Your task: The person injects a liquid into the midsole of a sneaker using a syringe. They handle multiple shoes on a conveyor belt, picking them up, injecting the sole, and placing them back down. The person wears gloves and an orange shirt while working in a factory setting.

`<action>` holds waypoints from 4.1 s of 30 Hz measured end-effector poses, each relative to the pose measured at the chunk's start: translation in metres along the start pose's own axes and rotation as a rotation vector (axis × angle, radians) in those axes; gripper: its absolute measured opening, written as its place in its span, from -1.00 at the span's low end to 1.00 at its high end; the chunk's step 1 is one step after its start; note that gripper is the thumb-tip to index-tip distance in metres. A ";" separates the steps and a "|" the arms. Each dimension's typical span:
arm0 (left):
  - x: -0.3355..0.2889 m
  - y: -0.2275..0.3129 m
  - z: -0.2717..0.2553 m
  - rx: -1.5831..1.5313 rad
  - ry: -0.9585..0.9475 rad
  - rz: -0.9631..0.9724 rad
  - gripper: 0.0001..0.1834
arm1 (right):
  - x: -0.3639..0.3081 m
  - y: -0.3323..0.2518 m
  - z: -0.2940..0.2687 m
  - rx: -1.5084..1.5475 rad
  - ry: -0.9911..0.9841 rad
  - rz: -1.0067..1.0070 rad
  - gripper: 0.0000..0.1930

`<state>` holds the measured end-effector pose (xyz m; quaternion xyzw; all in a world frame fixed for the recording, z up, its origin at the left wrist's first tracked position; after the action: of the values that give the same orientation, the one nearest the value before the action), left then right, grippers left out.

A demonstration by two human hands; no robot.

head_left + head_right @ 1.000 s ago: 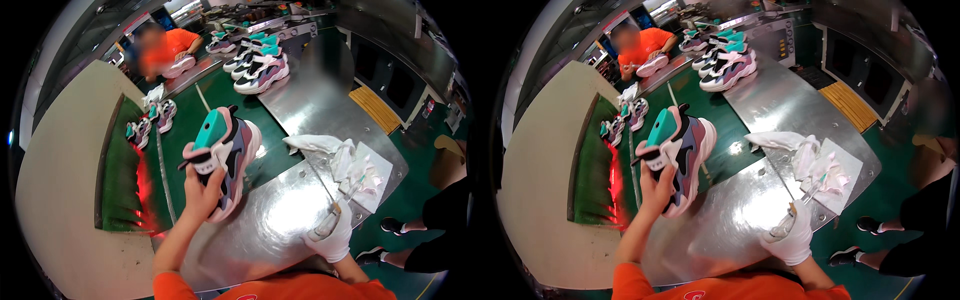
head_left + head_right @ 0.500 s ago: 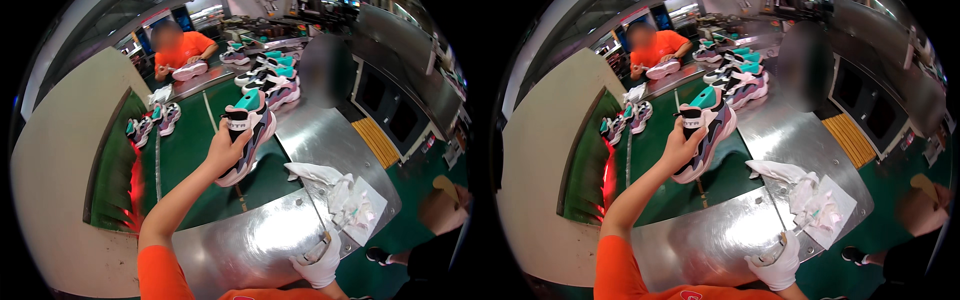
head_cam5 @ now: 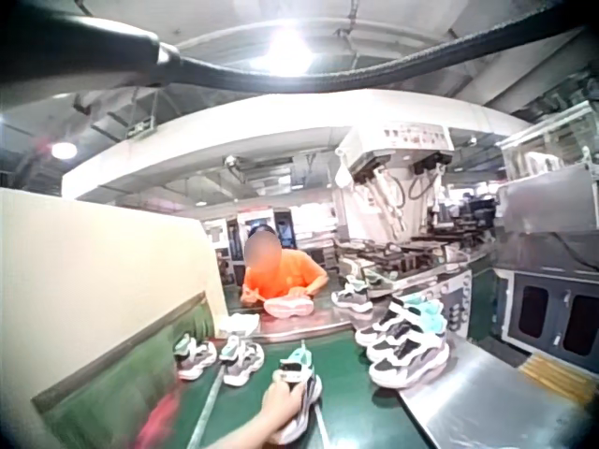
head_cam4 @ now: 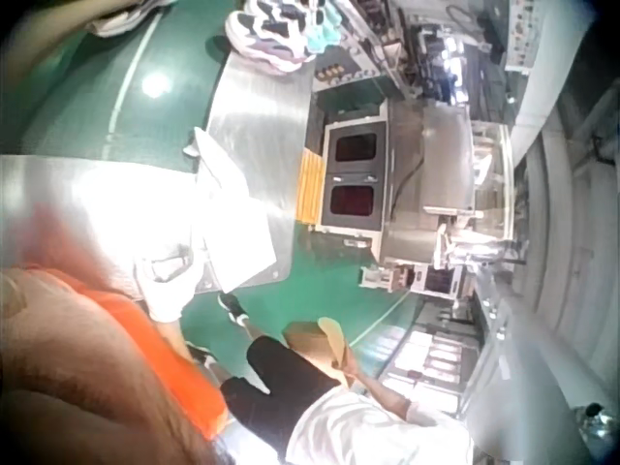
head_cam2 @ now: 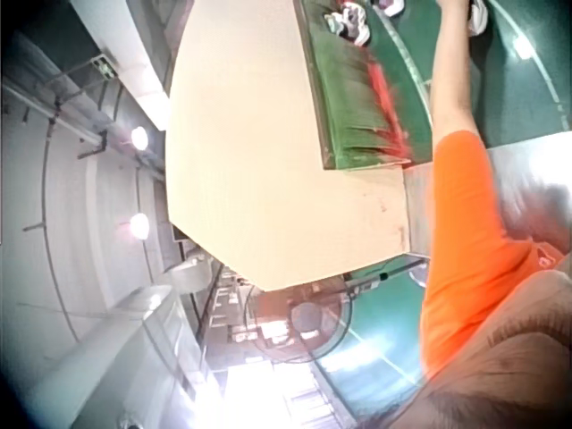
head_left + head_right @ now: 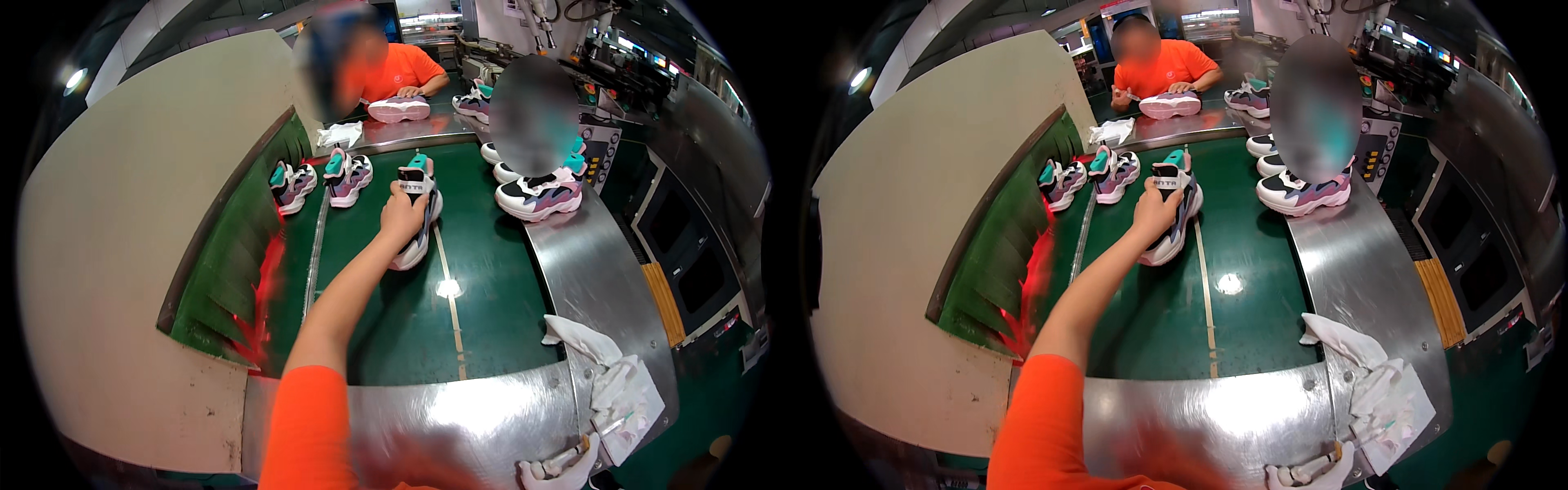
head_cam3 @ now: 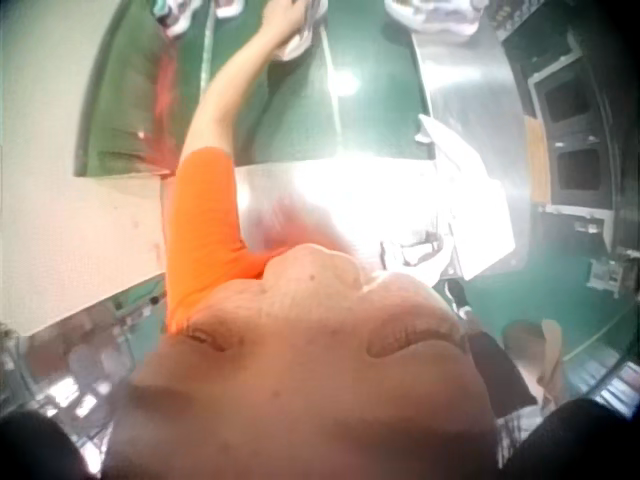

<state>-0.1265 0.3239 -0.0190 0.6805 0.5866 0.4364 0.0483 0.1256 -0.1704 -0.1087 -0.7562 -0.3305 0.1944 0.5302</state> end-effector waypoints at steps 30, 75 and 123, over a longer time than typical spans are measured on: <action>0.008 -0.069 0.106 -1.210 -0.150 -0.767 -0.61 | -0.002 -0.039 0.001 -0.074 -0.054 0.327 0.05; -0.310 0.062 -0.240 -1.071 -0.342 -0.995 -0.63 | 0.020 -0.020 -0.021 -0.099 0.004 -0.364 0.07; -0.417 -0.084 -0.264 -0.675 0.380 -1.225 -0.42 | 0.328 -0.211 0.545 -0.464 -0.231 -0.486 -0.19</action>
<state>-0.3328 -0.1185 -0.1297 0.0899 0.6941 0.5990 0.3889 -0.0560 0.4747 -0.0913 -0.7288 -0.5939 0.0662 0.3342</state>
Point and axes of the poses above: each hand's wrist, its own x-axis towards the middle knuckle, its own z-axis out of the palm, y = z × x, the point moved 2 cm from there along x, towards the middle knuckle, and after that the axes turned 4 degrees about y, right-handed, at the moved point
